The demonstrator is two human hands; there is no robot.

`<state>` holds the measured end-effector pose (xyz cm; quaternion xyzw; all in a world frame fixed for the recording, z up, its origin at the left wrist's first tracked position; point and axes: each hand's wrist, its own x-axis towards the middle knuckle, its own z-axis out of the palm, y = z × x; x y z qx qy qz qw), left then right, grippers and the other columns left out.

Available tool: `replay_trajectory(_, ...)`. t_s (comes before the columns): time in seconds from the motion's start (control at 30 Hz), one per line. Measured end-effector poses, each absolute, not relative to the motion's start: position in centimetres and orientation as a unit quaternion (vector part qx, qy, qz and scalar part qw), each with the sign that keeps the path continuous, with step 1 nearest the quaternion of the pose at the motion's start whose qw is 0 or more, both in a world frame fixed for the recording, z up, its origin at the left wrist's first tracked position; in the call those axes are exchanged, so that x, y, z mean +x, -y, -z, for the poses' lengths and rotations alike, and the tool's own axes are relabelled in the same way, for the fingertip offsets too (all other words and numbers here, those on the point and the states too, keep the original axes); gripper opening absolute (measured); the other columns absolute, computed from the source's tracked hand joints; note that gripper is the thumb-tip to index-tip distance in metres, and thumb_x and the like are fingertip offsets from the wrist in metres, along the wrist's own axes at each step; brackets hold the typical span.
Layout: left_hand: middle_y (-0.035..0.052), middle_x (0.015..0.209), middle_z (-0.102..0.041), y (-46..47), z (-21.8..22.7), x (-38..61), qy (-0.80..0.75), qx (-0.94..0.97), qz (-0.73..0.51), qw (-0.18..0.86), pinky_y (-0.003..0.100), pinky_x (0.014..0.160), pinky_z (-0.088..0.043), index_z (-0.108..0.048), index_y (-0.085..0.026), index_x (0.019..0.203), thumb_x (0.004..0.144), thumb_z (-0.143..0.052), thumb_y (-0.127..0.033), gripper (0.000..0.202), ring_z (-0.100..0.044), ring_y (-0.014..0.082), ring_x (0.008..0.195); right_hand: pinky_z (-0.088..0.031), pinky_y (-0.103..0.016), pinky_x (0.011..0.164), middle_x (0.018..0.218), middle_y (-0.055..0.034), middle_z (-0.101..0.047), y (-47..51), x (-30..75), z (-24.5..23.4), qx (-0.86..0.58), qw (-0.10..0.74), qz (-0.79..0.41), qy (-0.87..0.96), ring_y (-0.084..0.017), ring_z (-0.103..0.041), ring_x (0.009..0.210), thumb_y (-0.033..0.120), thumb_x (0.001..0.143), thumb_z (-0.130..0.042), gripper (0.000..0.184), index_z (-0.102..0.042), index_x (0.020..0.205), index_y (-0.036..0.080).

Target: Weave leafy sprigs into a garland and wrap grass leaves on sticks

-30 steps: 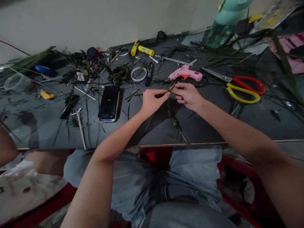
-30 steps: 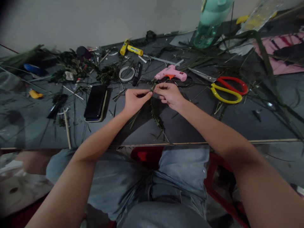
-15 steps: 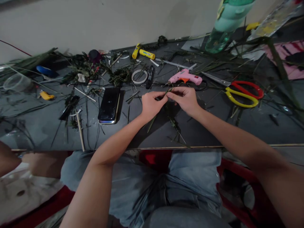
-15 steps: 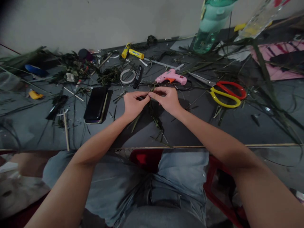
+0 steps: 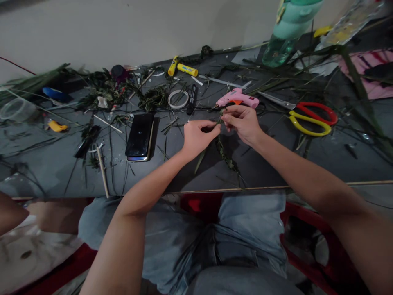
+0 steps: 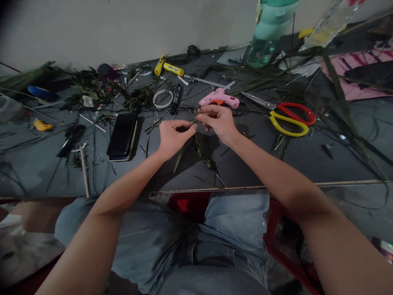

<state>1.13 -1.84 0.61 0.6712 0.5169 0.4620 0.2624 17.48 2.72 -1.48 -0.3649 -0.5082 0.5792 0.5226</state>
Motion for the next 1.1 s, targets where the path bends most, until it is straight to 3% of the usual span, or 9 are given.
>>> replay_trajectory(0.13,-0.0003,0.061,-0.071,1.8,-0.8,1.1,-0.524,0.668,-0.457,0.264,0.024,0.057,-0.043,-0.075,-0.018,0.064,0.076,-0.071,-0.029,0.017,-0.058,0.0106,0.058,-0.043,-0.021,0.042,0.070,0.0021,-0.065,-2.6,17.3,1.7,-0.369,0.548,-0.553,0.507,-0.006,-0.051,0.051,0.049,0.057,-0.093,0.046,-0.071,0.085,0.020)
replay_trajectory(0.37,-0.0018,0.056,-0.065,1.8,-0.9,1.1,-0.528,0.662,-0.460,0.265,0.023,0.053,-0.038,-0.071,-0.017,0.061,0.072,-0.074,-0.024,0.013,-0.052,0.0089,0.055,-0.044,-0.021,0.046,0.076,0.0031,-0.068,-2.9,17.7,2.4,-0.381,0.569,-0.476,0.551,-0.008,-0.055,0.055,0.053,0.063,-0.090,0.062,-0.066,0.112,0.025)
replay_trajectory(0.53,-0.0014,0.055,-0.064,0.9,-0.5,0.6,-0.483,0.681,-0.477,0.273,0.023,0.053,-0.038,-0.069,-0.016,0.060,0.070,-0.074,-0.022,0.013,-0.049,0.0078,0.053,-0.040,-0.021,0.042,0.075,0.0067,-0.066,-2.6,17.3,2.0,-0.384,0.564,-0.506,0.528,-0.007,-0.049,0.050,0.055,0.063,-0.090,0.097,-0.045,0.145,0.031)
replay_trajectory(0.63,-0.0002,0.056,-0.066,0.2,-0.4,0.0,-0.449,0.697,-0.474,0.297,0.023,0.052,-0.039,-0.068,-0.015,0.059,0.068,-0.075,-0.021,0.013,-0.050,0.0079,0.052,-0.039,-0.023,0.042,0.070,0.0076,-0.061,-2.1,17.0,1.2,-0.382,0.548,-0.537,0.515,-0.008,-0.049,0.051,0.057,0.060,-0.090,0.110,-0.038,0.154,0.032)
replay_trajectory(0.77,0.0006,0.057,-0.068,-0.2,-0.1,-0.4,-0.447,0.699,-0.463,0.312,0.023,0.052,-0.041,-0.070,-0.016,0.059,0.067,-0.076,-0.022,0.012,-0.053,0.0088,0.053,-0.040,-0.024,0.046,0.070,0.0061,-0.061,-1.6,16.9,0.3,-0.405,0.552,-0.543,0.486,-0.009,-0.050,0.052,0.051,0.059,-0.093,0.104,-0.047,0.151,0.033)
replay_trajectory(0.9,0.0023,0.064,-0.073,-0.3,0.3,-0.5,-0.449,0.693,-0.468,0.316,0.024,0.057,-0.048,-0.073,-0.016,0.064,0.070,-0.076,-0.023,0.010,-0.058,0.0097,0.057,-0.034,-0.021,0.042,0.066,0.0083,-0.057,-2.1,17.4,0.6,-0.406,0.515,-0.594,0.467,-0.006,-0.043,0.050,0.043,0.062,-0.093,0.091,-0.054,0.143,0.031)
replay_trajectory(1.1,0.0029,0.072,-0.077,-0.7,0.9,-0.5,-0.444,0.662,-0.485,0.360,0.024,0.059,-0.049,-0.080,-0.017,0.074,0.076,-0.077,-0.027,0.011,-0.063,0.0108,0.062,-0.024,-0.016,0.037,0.063,0.0101,-0.046,-2.7,17.7,1.0,-0.359,0.425,-0.727,0.402,-0.003,-0.035,0.049,0.044,0.059,-0.094,0.057,-0.066,0.106,0.028)
